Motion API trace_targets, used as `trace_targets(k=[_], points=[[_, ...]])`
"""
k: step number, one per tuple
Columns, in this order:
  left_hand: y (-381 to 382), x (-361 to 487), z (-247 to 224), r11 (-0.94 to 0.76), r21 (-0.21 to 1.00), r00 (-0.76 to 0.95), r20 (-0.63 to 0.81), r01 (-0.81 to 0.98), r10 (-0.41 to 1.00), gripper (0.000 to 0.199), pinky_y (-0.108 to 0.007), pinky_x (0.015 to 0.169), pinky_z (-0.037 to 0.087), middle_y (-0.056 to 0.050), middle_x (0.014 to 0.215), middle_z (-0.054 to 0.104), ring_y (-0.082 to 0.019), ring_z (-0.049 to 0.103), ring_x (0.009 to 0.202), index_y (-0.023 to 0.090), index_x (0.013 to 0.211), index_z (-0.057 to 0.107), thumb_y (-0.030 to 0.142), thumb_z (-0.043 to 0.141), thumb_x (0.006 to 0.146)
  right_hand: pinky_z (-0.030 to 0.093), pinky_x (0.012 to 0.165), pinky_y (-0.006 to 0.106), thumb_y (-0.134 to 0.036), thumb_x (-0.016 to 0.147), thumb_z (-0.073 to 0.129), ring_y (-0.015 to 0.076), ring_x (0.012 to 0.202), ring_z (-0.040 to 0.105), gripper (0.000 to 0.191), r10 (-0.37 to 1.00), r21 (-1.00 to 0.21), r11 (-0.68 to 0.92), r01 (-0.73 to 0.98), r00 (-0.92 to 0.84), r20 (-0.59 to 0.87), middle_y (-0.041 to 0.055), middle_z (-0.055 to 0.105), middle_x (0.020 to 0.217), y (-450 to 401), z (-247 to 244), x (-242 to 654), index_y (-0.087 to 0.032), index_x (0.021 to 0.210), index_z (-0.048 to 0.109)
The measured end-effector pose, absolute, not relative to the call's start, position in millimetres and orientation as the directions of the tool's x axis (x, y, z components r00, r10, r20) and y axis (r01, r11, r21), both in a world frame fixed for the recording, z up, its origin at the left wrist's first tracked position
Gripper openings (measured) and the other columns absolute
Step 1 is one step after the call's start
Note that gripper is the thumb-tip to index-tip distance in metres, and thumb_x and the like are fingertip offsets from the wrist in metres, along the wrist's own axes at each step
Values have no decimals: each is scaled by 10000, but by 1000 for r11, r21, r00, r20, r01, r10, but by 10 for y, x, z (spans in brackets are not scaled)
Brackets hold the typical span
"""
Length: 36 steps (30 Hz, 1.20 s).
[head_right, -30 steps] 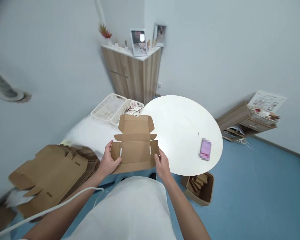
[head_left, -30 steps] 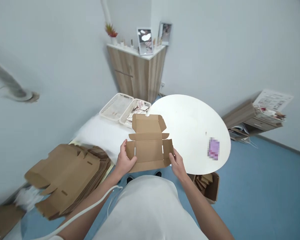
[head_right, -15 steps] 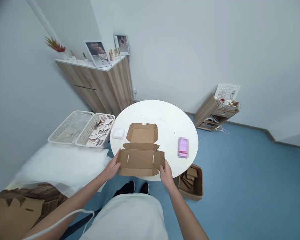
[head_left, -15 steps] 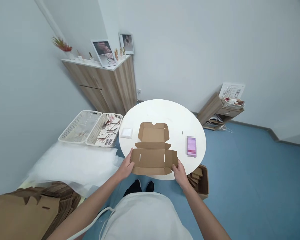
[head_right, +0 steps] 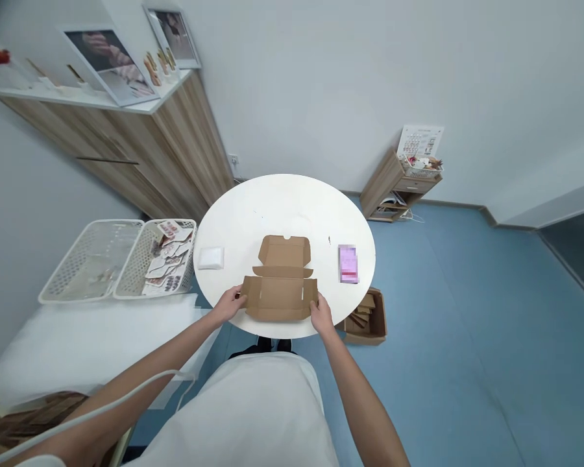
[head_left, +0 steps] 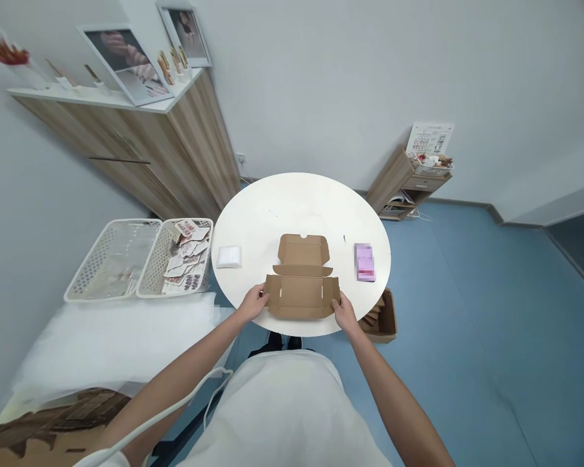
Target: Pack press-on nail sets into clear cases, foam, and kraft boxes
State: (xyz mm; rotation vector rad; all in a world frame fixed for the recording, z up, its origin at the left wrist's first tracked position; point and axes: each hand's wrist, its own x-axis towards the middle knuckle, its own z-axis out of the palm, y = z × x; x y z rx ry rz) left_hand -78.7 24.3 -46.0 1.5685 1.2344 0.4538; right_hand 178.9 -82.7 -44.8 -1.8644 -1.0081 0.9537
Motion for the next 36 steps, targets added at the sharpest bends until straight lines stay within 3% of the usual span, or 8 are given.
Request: trace_targets(k=[7, 13, 17, 20, 24, 29, 32, 36], points=[[442, -659, -732, 195, 886, 318, -346, 421, 883, 448, -329, 777, 493, -58, 999, 637, -180, 619, 829, 161, 1141, 533, 220, 505, 698, 453, 740, 317, -305, 763, 352, 197, 863, 574, 388, 826, -830, -482, 282, 463, -322, 70, 638, 918, -608, -556, 1866, -160, 1033, 590], [475, -582, -834, 235, 808, 206, -398, 541, 894, 544, -354, 777, 487, -111, 1031, 586, -182, 619, 831, 125, 1229, 411, 269, 537, 720, 442, 794, 323, -270, 740, 363, 192, 925, 551, 494, 815, -819, -513, 258, 448, -369, 85, 585, 1054, -553, -663, 1970, -164, 1213, 464], [354, -508, -735, 21, 708, 163, -191, 706, 968, 628, -447, 906, 392, -154, 1232, 453, -261, 482, 1111, 155, 1277, 348, 338, 558, 714, 348, 938, 411, -323, 730, 458, 260, 1144, 415, 633, 795, -712, -537, 451, 554, -249, 139, 433, 1241, -490, -703, 2101, -161, 1324, 310], [181, -401, -610, -232, 553, 331, -84, 800, 940, 687, -534, 992, 229, -163, 1308, 393, -323, 315, 1243, 183, 1252, 395, 412, 632, 649, 249, 984, 495, -341, 733, 490, 313, 1229, 299, 616, 832, -649, -487, 584, 536, -143, 142, 361, 1314, -287, -651, 2202, -190, 1310, 336], [2, -240, -544, -495, 427, 611, -193, 757, 768, 526, -559, 1026, 33, -121, 1268, 471, -316, 311, 1249, 244, 1138, 502, 261, 657, 635, 236, 1000, 476, -363, 769, 463, 281, 1228, 330, 587, 887, -694, -439, 571, 398, -234, 121, 410, 1308, 145, -595, 2308, -198, 1314, 323], [5, -120, -652, -469, 336, 565, -301, 816, 768, 439, -563, 1016, 25, -129, 1161, 550, -292, 475, 1101, 223, 1124, 503, 133, 521, 695, 382, 890, 346, -368, 794, 432, 208, 1069, 511, 591, 835, -767, -539, 347, 335, -436, 103, 537, 1196, 545, -720, 2363, -183, 1332, 273], [55, -100, -699, -458, 304, 543, -320, 835, 777, 449, -560, 1012, 44, -123, 1135, 561, -280, 520, 1031, 216, 1143, 489, 110, 461, 708, 410, 805, 316, -279, 805, 385, 190, 930, 566, 430, 829, -750, -555, 361, 323, -457, 64, 625, 1035, 611, -808, 2361, -200, 1226, 423], [112, -97, -712, -478, 251, 537, -297, 842, 790, 527, -534, 1012, 84, -125, 1215, 508, -266, 505, 1054, 220, 1212, 429, 61, 397, 710, 400, 716, 290, -192, 770, 354, 171, 780, 562, 255, 863, -725, -505, 469, 264, -430, 15, 651, 862, 593, -855, 2345, -222, 852, 594]])
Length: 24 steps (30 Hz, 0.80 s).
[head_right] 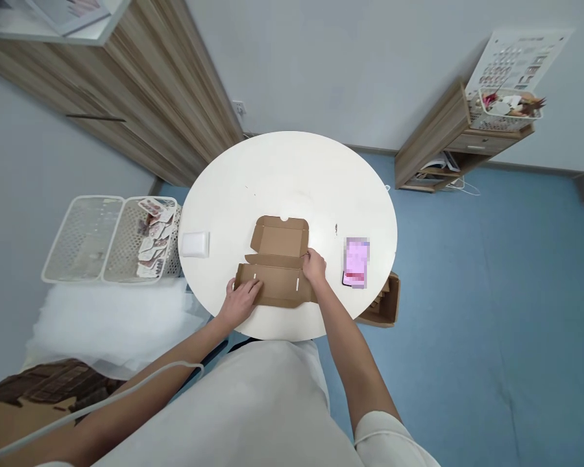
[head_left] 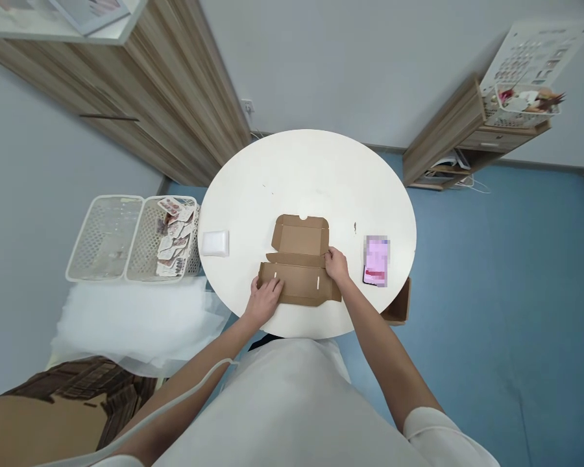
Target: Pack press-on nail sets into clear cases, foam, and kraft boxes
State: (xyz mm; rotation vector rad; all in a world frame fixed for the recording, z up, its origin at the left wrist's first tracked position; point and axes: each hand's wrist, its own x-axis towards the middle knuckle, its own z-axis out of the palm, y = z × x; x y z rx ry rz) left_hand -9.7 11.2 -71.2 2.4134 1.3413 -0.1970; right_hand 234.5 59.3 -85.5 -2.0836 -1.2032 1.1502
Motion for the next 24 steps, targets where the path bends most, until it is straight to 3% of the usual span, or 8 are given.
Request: trace_targets(k=[2, 8, 11, 13, 15, 18, 24], points=[[136, -95, -718, -493, 210, 535, -291, 844, 793, 543, -524, 1005, 114, -122, 1219, 501, -258, 506, 1045, 219, 1220, 419, 41, 378, 709, 392, 688, 279, -208, 755, 370, 161, 724, 545, 213, 866, -722, -500, 479, 246, -436, 0, 638, 799, 588, -857, 2327, -220, 781, 581], [183, -81, -727, -548, 97, 543, -361, 831, 759, 402, -493, 978, 194, -88, 1036, 584, -220, 561, 894, 196, 1073, 530, 35, 360, 746, 371, 647, 259, -408, 792, 376, 146, 684, 518, 247, 842, -737, -539, 407, 283, -459, -6, 595, 753, 673, -841, 2227, -219, 836, 528], [191, -72, -704, -567, 102, 561, -365, 817, 743, 425, -485, 979, 202, -100, 1128, 558, -234, 550, 948, 210, 1172, 477, 110, 424, 762, 363, 615, 254, -405, 817, 323, 149, 678, 509, 259, 836, -725, -548, 418, 299, -460, 7, 578, 745, 678, -842, 2196, -214, 738, 479], [200, -67, -679, -560, 97, 558, -330, 823, 762, 544, -494, 996, 174, -136, 1288, 449, -277, 459, 1117, 207, 1279, 377, 187, 497, 749, 362, 601, 250, -380, 818, 324, 147, 666, 510, 239, 839, -727, -544, 419, 284, -464, 5, 576, 735, 638, -839, 2196, -215, 701, 452], [220, -65, -653, -540, 76, 536, -290, 838, 793, 714, -509, 1018, 118, -164, 1409, 278, -311, 269, 1272, 179, 1349, 271, 258, 573, 707, 365, 603, 250, -362, 819, 328, 146, 661, 518, 223, 843, -723, -538, 433, 264, -469, 2, 581, 727, 573, -824, 2206, -214, 702, 448], [272, -68, -629, -525, 45, 517, -267, 850, 814, 934, -520, 1038, 32, -161, 1461, 107, -312, 46, 1340, 135, 1391, 145, 323, 652, 630, 369, 643, 261, -344, 830, 318, 151, 695, 533, 223, 851, -682, -514, 520, 211, -481, 1, 593, 740, 472, -781, 2212, -210, 748, 476], [390, -90, -662, -590, 59, 575, -321, 805, 752, 1112, -543, 1041, -26, -125, 1468, 93, -303, -119, 1334, 133, 1400, 89, 342, 727, 514, 362, 742, 325, -336, 826, 347, 177, 759, 549, 216, 840, -586, -497, 640, 185, -511, 11, 610, 789, 332, -687, 2122, -209, 811, 522]])
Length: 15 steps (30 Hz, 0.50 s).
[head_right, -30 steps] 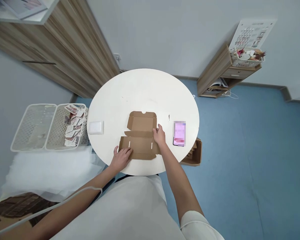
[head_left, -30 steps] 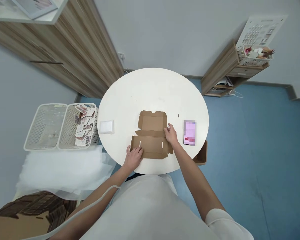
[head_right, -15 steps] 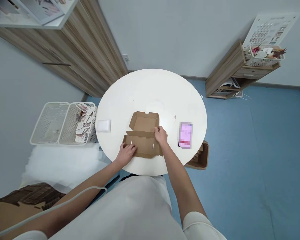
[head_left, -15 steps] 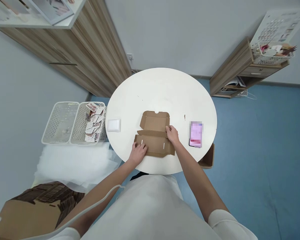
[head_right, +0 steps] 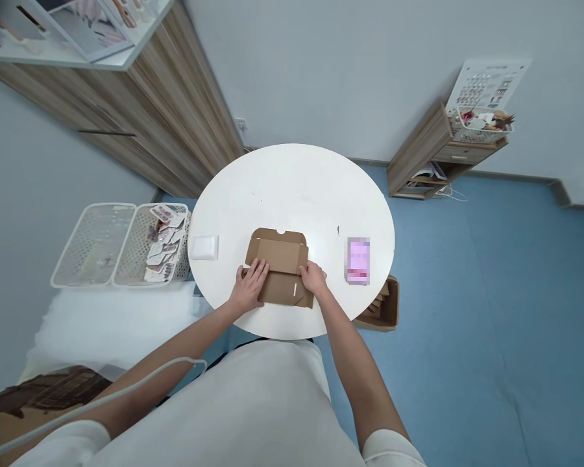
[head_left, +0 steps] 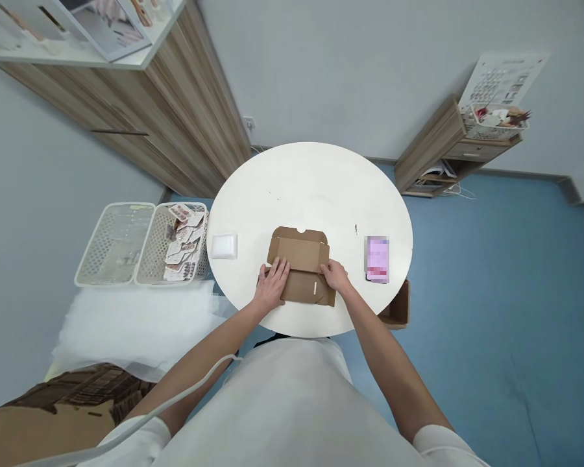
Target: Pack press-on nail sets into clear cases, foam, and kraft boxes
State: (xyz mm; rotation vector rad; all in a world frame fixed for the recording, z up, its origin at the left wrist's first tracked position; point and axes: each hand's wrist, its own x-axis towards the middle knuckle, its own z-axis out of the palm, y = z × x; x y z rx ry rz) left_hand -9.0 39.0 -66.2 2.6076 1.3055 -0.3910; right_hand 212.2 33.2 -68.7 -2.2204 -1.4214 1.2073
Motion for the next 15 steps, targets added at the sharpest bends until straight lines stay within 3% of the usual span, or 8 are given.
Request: trace_targets(k=[2, 4, 7, 10, 12, 15], points=[[408, -100, -678, -599, 73, 587, -330, 797, 740, 1111, -542, 1044, -29, -124, 1464, 123, -307, -118, 1333, 134, 1399, 105, 339, 732, 505, 360, 770, 348, -338, 835, 328, 189, 797, 556, 241, 835, -575, -503, 646, 190, -517, 22, 619, 839, 276, -655, 2064, -215, 879, 530], [413, -111, -687, -601, 85, 591, -329, 795, 736, 1106, -541, 1046, -27, -127, 1461, 143, -313, -108, 1333, 137, 1398, 116, 336, 733, 502, 346, 824, 386, -370, 833, 335, 222, 937, 537, 311, 848, -541, -497, 679, 247, -469, 64, 601, 1008, 196, -618, 1992, -214, 1052, 491], [401, -138, -690, -601, 100, 596, -332, 793, 731, 1098, -550, 1042, -19, -132, 1459, 147, -327, -86, 1334, 147, 1396, 129, 343, 731, 499, 240, 955, 456, -474, 777, 426, 287, 1243, 304, 663, 921, -426, -378, 822, 288, -261, 158, 347, 1356, 28, -568, 1868, -154, 1326, 235], [367, -182, -692, -612, 107, 610, -325, 783, 723, 1087, -551, 1041, -13, -133, 1458, 151, -328, -60, 1337, 147, 1394, 141, 353, 726, 501, 105, 1030, 464, -547, 687, 523, 277, 1341, 68, 934, 982, -306, -62, 950, 2, -191, 147, 141, 1456, -164, -559, 1743, -128, 1386, 67], [332, -218, -695, -622, 115, 623, -311, 774, 718, 1088, -548, 1043, -1, -132, 1454, 167, -326, -46, 1339, 141, 1392, 148, 347, 729, 495, 53, 1046, 470, -559, 613, 597, 272, 1348, 18, 1048, 956, -255, 106, 961, -169, -240, 133, 123, 1464, -278, -586, 1663, -132, 1392, 41], [267, -276, -691, -639, 134, 647, -284, 758, 708, 1095, -541, 1045, 10, -133, 1449, 187, -328, -34, 1339, 145, 1390, 162, 333, 740, 478, 11, 1053, 488, -496, 540, 690, 272, 1349, 23, 1147, 933, -180, 167, 969, -214, -288, 133, 130, 1462, -407, -655, 1548, -127, 1394, 20]])
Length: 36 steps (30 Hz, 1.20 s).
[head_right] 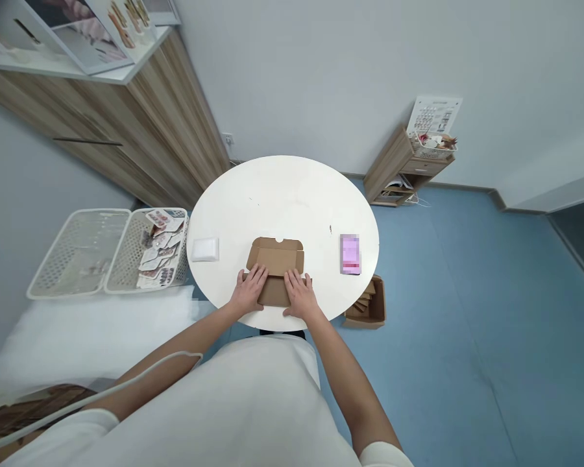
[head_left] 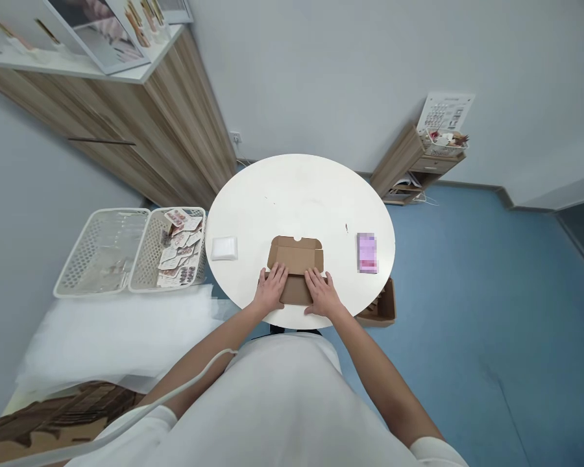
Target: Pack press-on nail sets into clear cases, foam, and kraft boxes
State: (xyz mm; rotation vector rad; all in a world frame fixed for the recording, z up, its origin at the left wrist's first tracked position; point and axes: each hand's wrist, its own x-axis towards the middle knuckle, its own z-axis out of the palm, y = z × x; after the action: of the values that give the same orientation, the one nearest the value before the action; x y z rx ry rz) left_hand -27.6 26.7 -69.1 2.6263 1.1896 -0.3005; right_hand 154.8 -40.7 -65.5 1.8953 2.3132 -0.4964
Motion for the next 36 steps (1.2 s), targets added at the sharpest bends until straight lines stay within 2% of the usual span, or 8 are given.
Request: trace_targets(k=[4, 8, 12, 15, 21, 26, 31, 36], points=[[166, -423, -683, -632, 169, 654, -227, 756, 722, 1126, -531, 1045, -2, -137, 1459, 144, -328, -61, 1337, 152, 1389, 163, 375, 752, 456, 46, 1052, 504, -417, 569, 698, 266, 1351, 39, 1103, 942, -116, 114, 987, -145, -303, 130, 138, 1462, -486, -728, 1432, -146, 1396, 20], [68, -739, -767, -362, 293, 422, -176, 885, 889, 1171, -563, 1020, 82, -181, 1464, 47, -372, -27, 1329, 140, 1394, 89, 529, 709, 479, 68, 1046, 514, -397, 565, 709, 262, 1352, 39, 1112, 941, -114, 56, 992, -91, -327, 124, 128, 1464, -485, -742, 1386, -156, 1396, 10], [45, -1049, -976, -31, 617, 270, -298, 786, 916, 951, -434, 953, 338, -194, 1365, 329, -283, 381, 1215, 128, 1387, 47, 476, 583, 683, 73, 1045, 505, -380, 554, 722, 248, 1353, 43, 1123, 935, -147, 6, 989, -58, -351, 113, 123, 1466, -459, -732, 1370, -178, 1395, 6], [89, -1124, -1115, 110, 725, 270, -387, 680, 882, 805, -331, 861, 436, -140, 1230, 485, -196, 532, 1038, 135, 1363, 155, 315, 582, 705, 70, 1046, 498, -357, 549, 730, 244, 1354, 37, 1127, 930, -168, -26, 986, -38, -366, 106, 115, 1468, -453, -730, 1344, -196, 1393, 1], [213, -1049, -1125, 137, 700, 211, -387, 701, 897, 558, -301, 812, 457, -85, 1033, 584, -158, 583, 876, 125, 1249, 383, 155, 529, 711, 91, 1042, 493, -298, 553, 741, 242, 1354, 30, 1128, 922, -186, -64, 980, -13, -388, 97, 104, 1471, -476, -722, 1274, -233, 1391, -12], [270, -977, -1031, 121, 693, 234, -396, 711, 888, 358, -284, 760, 455, -86, 937, 620, -177, 587, 869, 111, 1073, 531, 171, 512, 721, 170, 1026, 463, -287, 536, 756, 248, 1351, 50, 1133, 916, -201, -82, 976, -5, -401, 107, 107, 1470, -462, -690, 1238, -233, 1392, 17], [225, -893, -965, 87, 706, 249, -359, 703, 900, 389, -282, 776, 441, -104, 1020, 588, -182, 570, 919, 114, 1074, 524, 263, 550, 716, 223, 1014, 438, -284, 518, 770, 244, 1351, 52, 1143, 916, -203, -95, 975, 6, -401, 107, 112, 1469, -443, -688, 1181, -219, 1393, 36], [167, -870, -927, 23, 728, 309, -320, 686, 896, 658, -287, 776, 448, -139, 1120, 537, -217, 538, 994, 110, 1164, 464, 489, 613, 648, 228, 1018, 427, -261, 515, 767, 246, 1351, 59, 1144, 921, -195, -97, 976, 13, -389, 102, 111, 1470, -435, -714, 1111, -223, 1392, 34]])
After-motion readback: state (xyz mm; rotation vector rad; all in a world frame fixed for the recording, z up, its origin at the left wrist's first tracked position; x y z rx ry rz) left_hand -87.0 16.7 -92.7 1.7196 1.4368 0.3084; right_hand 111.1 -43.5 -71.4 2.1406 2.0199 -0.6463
